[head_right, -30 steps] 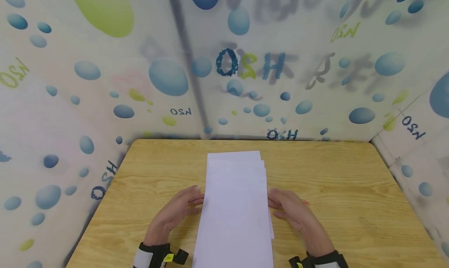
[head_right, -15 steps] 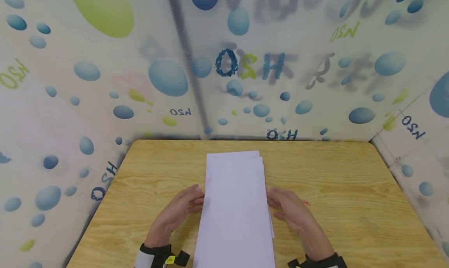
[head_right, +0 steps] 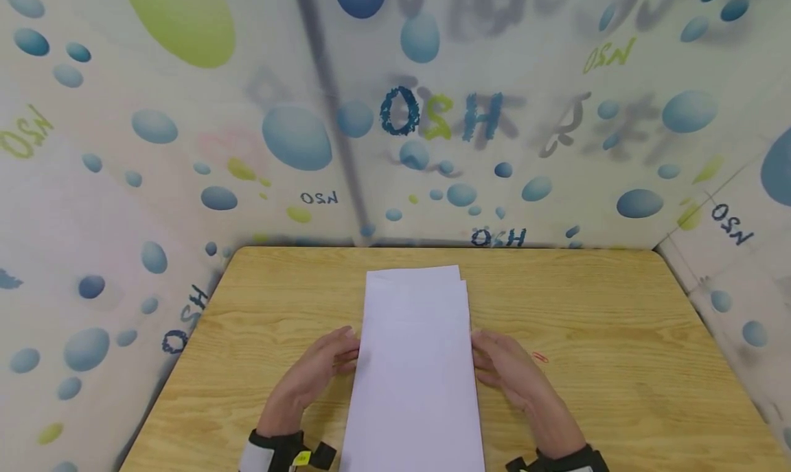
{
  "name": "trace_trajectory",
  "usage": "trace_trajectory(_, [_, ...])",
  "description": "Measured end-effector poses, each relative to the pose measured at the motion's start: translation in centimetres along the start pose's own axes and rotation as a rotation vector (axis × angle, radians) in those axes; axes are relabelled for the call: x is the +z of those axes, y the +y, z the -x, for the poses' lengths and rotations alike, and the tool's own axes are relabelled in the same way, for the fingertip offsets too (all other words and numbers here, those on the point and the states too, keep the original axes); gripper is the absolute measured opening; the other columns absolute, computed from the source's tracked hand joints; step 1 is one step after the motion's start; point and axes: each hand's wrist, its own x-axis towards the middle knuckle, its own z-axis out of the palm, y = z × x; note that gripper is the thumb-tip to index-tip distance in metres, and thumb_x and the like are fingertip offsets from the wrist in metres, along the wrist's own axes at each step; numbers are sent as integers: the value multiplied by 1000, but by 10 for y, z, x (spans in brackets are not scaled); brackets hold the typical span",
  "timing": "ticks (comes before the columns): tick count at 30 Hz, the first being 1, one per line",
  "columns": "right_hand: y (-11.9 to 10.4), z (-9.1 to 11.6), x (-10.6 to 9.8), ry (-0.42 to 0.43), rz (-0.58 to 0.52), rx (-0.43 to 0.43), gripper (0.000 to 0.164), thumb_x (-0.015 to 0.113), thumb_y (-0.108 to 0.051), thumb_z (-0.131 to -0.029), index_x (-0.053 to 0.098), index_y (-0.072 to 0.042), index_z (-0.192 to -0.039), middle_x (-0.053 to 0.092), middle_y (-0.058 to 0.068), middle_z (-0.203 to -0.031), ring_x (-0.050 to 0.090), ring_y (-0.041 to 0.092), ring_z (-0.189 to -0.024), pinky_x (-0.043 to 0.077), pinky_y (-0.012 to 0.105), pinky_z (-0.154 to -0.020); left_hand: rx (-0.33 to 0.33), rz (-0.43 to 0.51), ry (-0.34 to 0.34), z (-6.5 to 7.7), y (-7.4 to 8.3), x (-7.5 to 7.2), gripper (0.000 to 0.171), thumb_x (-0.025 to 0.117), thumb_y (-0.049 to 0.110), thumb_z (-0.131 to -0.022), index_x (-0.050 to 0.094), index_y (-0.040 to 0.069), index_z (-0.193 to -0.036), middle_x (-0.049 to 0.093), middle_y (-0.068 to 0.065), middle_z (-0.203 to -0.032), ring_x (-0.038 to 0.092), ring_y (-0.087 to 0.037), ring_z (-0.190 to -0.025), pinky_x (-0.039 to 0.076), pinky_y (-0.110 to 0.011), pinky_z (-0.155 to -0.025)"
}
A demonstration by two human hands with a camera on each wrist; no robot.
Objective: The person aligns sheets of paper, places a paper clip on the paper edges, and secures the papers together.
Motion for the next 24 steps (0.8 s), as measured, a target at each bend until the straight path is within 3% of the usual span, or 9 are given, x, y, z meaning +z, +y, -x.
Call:
trace_trajectory(7, [3,0,3,13,-2,-14,56,42,-34,-104,39,10,-140,43,22,-138,41,34,-125,40,44,-98,-7,12,-9,0,1,0,75,47,32,-103,8,-12,-148,36,-31,-143,43,-38,-127,33,-49,-106])
trace_trajectory(11, [5,0,3,13,34,-26,63,43,-33,-104,29,13,-144,31,26,-147,28,38,-134,25,53,-108,-12,31,-11,0,1,0,79,50,36,-101,8,-11,-149,35,-30,-144,42,-38,-127,32,-48,-106])
trace_trajectory(14, [7,0,3,3,63,-47,72,45,-35,-103,16,15,-146,17,30,-153,17,41,-141,15,54,-112,0,35,-19,-2,-1,1,76,51,34,-102,11,-10,-149,34,-28,-144,43,-36,-125,34,-47,-105])
trace_trajectory(18, [11,-3,6,15,194,-43,73,45,-38,-103,17,14,-146,22,31,-151,26,42,-138,26,54,-108,15,-26,-24,-5,-5,2,65,47,26,-104,18,-13,-147,38,-26,-141,46,-33,-117,38,-45,-101])
trace_trajectory(21, [16,-3,8,27,284,-24,70,41,-36,-104,16,14,-147,20,32,-152,20,45,-139,21,56,-109,4,-75,-23,-6,-8,5,66,48,29,-103,21,-13,-146,45,-24,-135,50,-30,-113,38,-46,-99])
trace_trajectory(24, [23,-3,10,31,256,-13,67,39,-31,-105,10,13,-148,18,34,-151,19,47,-138,22,57,-108,-8,-115,-16,-7,-10,8,71,52,35,-101,25,-13,-145,48,-24,-132,55,-29,-106,40,-47,-96])
